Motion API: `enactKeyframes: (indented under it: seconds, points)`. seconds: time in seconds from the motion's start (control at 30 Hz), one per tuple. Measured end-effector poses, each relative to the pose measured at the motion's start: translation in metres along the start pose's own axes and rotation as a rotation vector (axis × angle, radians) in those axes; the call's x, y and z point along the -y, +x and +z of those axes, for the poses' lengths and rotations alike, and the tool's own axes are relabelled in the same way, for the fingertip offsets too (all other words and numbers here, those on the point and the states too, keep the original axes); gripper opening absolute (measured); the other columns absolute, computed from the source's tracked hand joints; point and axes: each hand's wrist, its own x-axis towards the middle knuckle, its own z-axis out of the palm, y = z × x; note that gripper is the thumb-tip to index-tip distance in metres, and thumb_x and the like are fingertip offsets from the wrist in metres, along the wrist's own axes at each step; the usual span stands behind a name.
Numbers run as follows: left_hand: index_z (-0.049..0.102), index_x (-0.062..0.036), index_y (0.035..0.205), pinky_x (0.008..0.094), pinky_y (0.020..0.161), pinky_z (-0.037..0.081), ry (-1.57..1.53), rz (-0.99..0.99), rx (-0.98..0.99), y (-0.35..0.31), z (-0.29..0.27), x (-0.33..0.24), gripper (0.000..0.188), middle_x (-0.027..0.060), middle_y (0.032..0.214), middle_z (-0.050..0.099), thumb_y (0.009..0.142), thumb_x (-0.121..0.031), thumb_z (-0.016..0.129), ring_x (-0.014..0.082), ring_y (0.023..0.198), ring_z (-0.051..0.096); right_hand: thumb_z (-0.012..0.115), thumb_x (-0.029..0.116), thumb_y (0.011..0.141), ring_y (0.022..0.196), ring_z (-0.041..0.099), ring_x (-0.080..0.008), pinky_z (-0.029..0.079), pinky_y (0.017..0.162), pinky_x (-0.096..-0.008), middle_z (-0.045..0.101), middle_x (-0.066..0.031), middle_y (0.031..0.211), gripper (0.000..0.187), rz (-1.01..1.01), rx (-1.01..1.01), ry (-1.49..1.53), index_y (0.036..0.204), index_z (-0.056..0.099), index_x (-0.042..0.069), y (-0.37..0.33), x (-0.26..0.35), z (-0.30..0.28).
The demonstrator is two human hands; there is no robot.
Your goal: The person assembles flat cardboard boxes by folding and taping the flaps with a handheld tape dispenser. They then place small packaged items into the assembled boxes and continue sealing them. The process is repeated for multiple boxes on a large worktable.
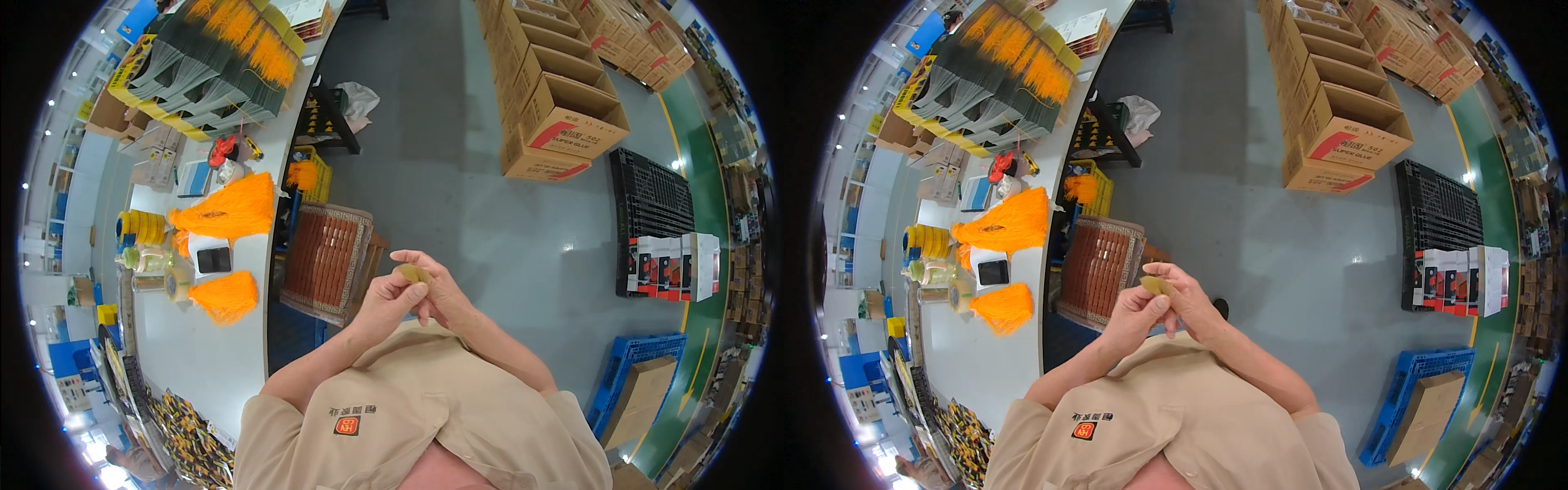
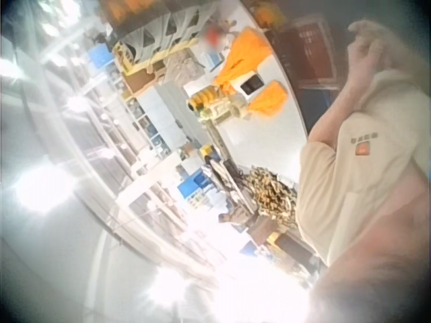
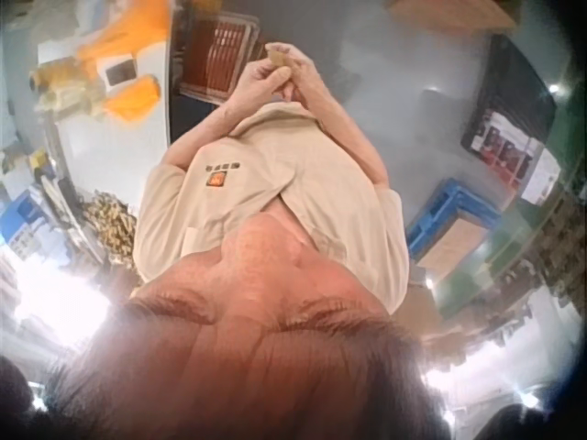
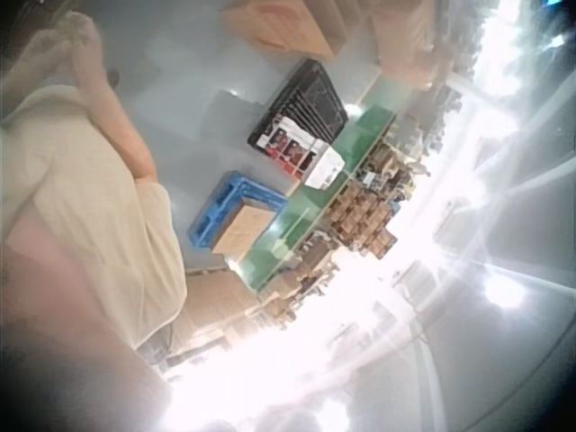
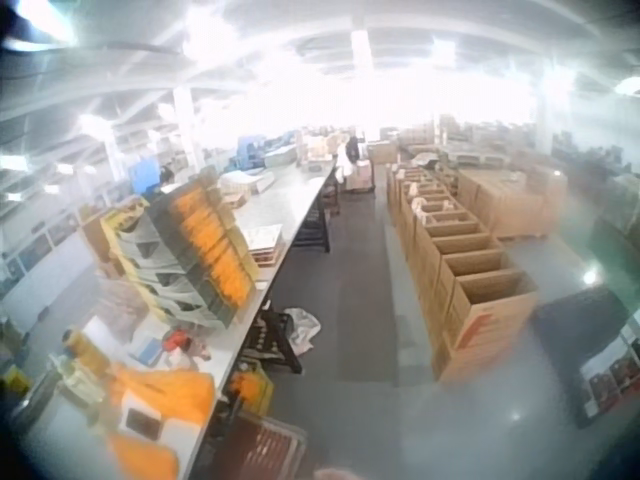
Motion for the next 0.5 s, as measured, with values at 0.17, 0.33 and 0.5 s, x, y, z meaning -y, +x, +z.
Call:
enactKeyframes:
  seconds: [0.17,0.33,0.5]
  points:
    - [0.061,0.0016,0.122,0.0274,0.071,0.055,0.155,0.179,-0.072,-0.006,0.022,0.017,0.028,0.004,0.082,0.063,0.104,-0.018,0.054,0.0113,0.072,0.063,0.052,0.061,0.097,0.065,0.053,-0.0053,0.043,0.052,-0.0188,0.058,-0.0015,0.09,0.069,0.034,-0.028,0.026,0.137,0.05,0.005,-0.004,-0.012,-0.002]
    - [0.064,0.0,0.12,0.0241,0.068,0.053,-0.02,0.26,-0.306,-0.018,0.028,0.022,0.024,0.0025,0.082,0.064,0.103,-0.015,0.056,0.0083,0.072,0.062,0.042,0.071,0.096,0.077,0.054,-0.004,0.045,0.066,-0.0192,0.055,0.0014,0.09,0.078,0.095,0.063,0.028,0.141,0.048,0.007,-0.007,-0.012,0.0]
    - [0.065,0.0015,0.116,0.023,0.066,0.053,0.145,0.27,-0.324,-0.022,0.029,0.027,0.021,0.0025,0.081,0.065,0.103,-0.013,0.056,0.0087,0.072,0.062,0.035,0.077,0.094,0.1,0.056,-0.0076,0.045,0.09,-0.0268,0.058,0.0,0.106,0.087,0.161,0.156,0.036,0.145,0.045,0.007,-0.013,-0.01,0.007]
